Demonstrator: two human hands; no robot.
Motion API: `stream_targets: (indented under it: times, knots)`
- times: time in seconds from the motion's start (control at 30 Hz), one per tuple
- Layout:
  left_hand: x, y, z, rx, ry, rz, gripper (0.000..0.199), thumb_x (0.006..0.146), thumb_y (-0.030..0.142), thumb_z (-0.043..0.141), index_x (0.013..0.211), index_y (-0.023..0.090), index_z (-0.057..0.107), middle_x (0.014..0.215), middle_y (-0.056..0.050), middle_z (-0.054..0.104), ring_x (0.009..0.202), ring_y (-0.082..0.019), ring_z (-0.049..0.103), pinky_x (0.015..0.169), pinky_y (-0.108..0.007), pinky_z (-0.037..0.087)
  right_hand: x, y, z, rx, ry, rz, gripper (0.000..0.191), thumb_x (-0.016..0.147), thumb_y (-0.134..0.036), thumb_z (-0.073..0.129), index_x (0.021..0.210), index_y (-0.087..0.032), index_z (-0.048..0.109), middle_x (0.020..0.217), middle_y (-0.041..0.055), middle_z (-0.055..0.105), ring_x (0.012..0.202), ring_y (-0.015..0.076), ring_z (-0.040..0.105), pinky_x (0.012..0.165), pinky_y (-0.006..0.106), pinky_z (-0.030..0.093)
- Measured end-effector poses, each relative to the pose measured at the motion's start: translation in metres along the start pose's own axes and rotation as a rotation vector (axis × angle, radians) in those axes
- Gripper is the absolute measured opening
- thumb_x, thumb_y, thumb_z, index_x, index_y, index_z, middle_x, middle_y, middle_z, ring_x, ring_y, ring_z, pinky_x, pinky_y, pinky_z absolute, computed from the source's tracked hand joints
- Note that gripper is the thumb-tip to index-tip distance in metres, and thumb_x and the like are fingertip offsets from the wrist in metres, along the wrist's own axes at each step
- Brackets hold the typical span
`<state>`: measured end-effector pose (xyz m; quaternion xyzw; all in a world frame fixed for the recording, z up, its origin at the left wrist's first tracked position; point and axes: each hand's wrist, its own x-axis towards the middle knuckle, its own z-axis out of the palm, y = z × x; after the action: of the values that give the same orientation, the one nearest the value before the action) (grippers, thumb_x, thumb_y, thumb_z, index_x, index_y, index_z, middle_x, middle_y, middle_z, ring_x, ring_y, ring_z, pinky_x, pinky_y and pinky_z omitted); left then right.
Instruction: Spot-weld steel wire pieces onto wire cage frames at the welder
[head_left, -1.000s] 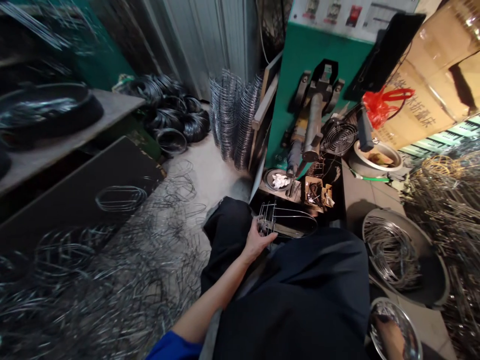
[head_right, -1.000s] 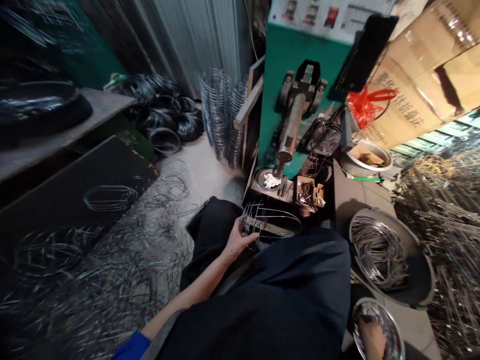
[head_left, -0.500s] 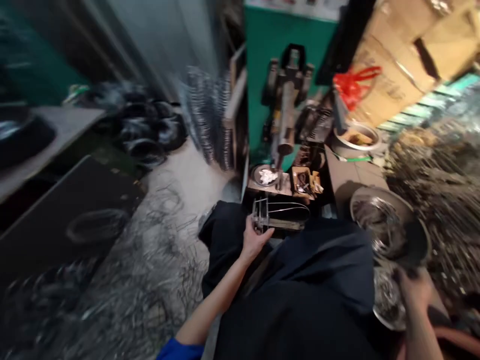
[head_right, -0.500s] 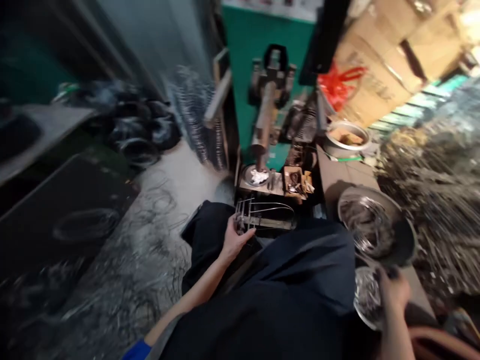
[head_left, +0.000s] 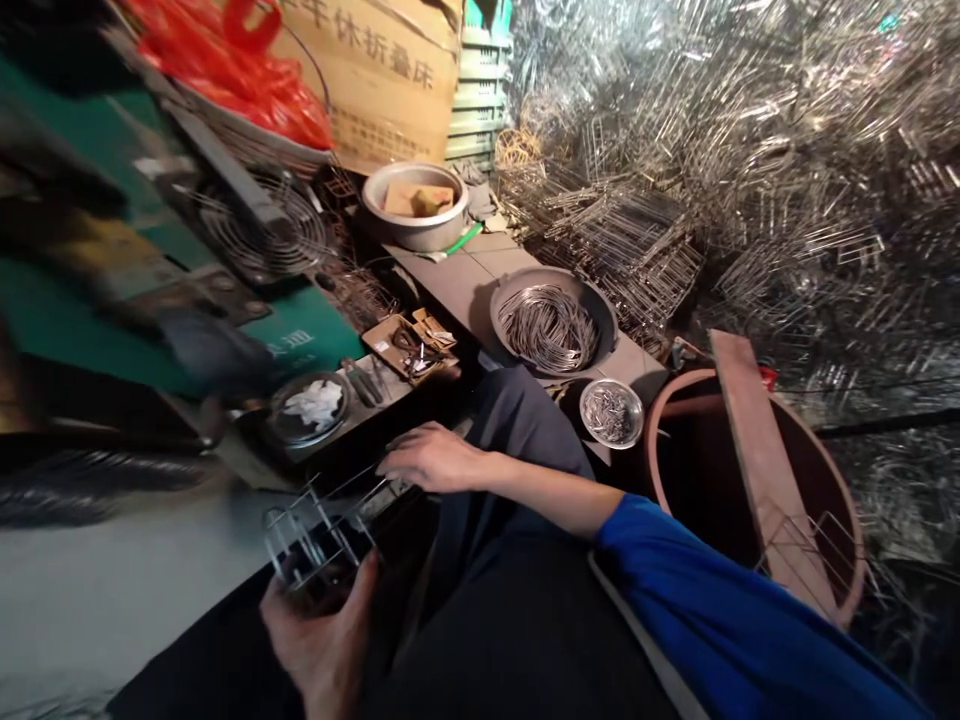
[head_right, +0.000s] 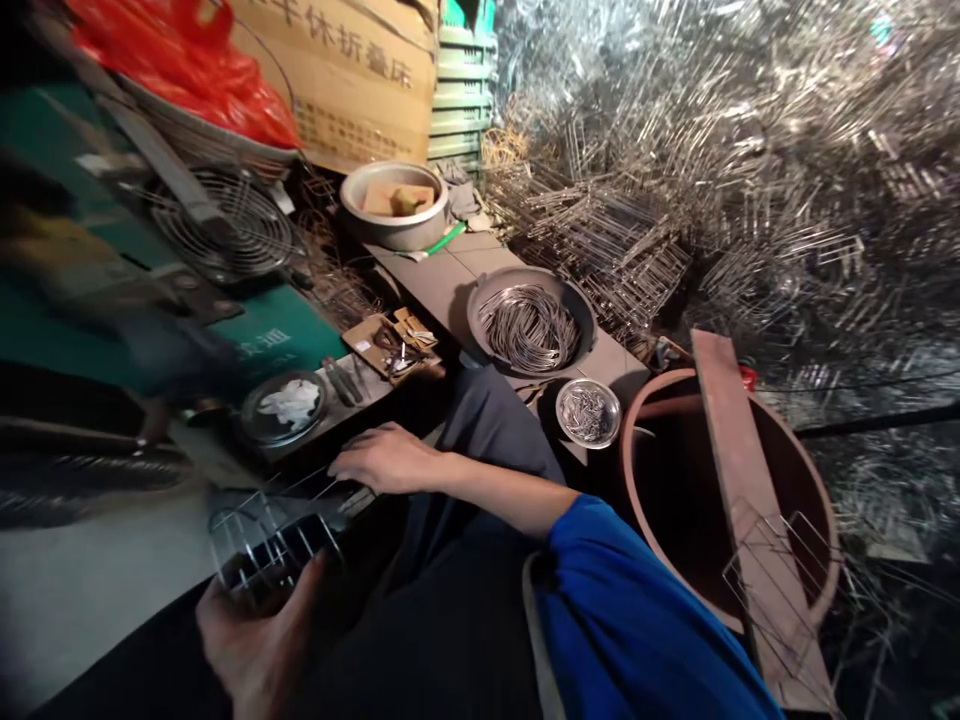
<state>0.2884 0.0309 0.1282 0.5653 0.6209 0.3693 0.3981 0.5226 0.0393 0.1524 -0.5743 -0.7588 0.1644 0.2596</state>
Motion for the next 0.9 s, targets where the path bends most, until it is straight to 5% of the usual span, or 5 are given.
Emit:
stream_targets:
  times: [0.2,0.37,0.53,0.9]
  knots:
    - [0.012,0.014,0.006,-0.048,-0.001,-0.048,0.09,0.043,0.046,0.095,0.125,0.038,0.058,0.091,0.005,0.064,0.079,-0.024,0.065,0.081,-0.056,0.061,0.001,0.016,-0.013,-0.063,-0.019,0.043,0.022,0.103,-0.027,0.057,0.122,-0.02,0.067,0.123,0.0059,0.071,0.124,0.0201,0.058,0.104,0.034,0.039]
    - [0.006,0.026,0.005,-0.109,-0.002,-0.021,0.087,0.059,0.046,0.089,0.133,0.021,0.053,0.104,-0.006,0.066,0.079,-0.019,0.065,0.067,-0.033,0.059,0.005,0.003,-0.026,-0.024,0.073,-0.043,0.023,0.1,-0.016,0.057,0.118,-0.022,0.071,0.111,0.0059,0.075,0.124,0.0235,0.059,0.104,0.042,0.037]
    - [0.014,0.027,-0.003,-0.181,-0.01,0.005,0.086,0.071,0.043,0.083,0.143,0.023,0.042,0.105,-0.004,0.064,0.061,-0.01,0.056,0.055,-0.023,0.049,0.031,-0.001,-0.037,0.078,0.182,-0.201,0.022,0.103,-0.02,0.055,0.116,-0.022,0.072,0.107,0.0065,0.076,0.121,0.0241,0.061,0.103,0.043,0.039]
    - [0.027,0.029,-0.022,-0.227,0.117,0.062,0.08,0.073,0.039,0.083,0.141,0.022,0.044,0.122,-0.01,0.064,0.102,-0.023,0.068,0.088,-0.034,0.057,0.076,-0.022,-0.03,0.102,0.217,-0.322,0.022,0.103,-0.025,0.054,0.113,-0.024,0.074,0.101,0.006,0.076,0.116,0.026,0.064,0.097,0.044,0.048]
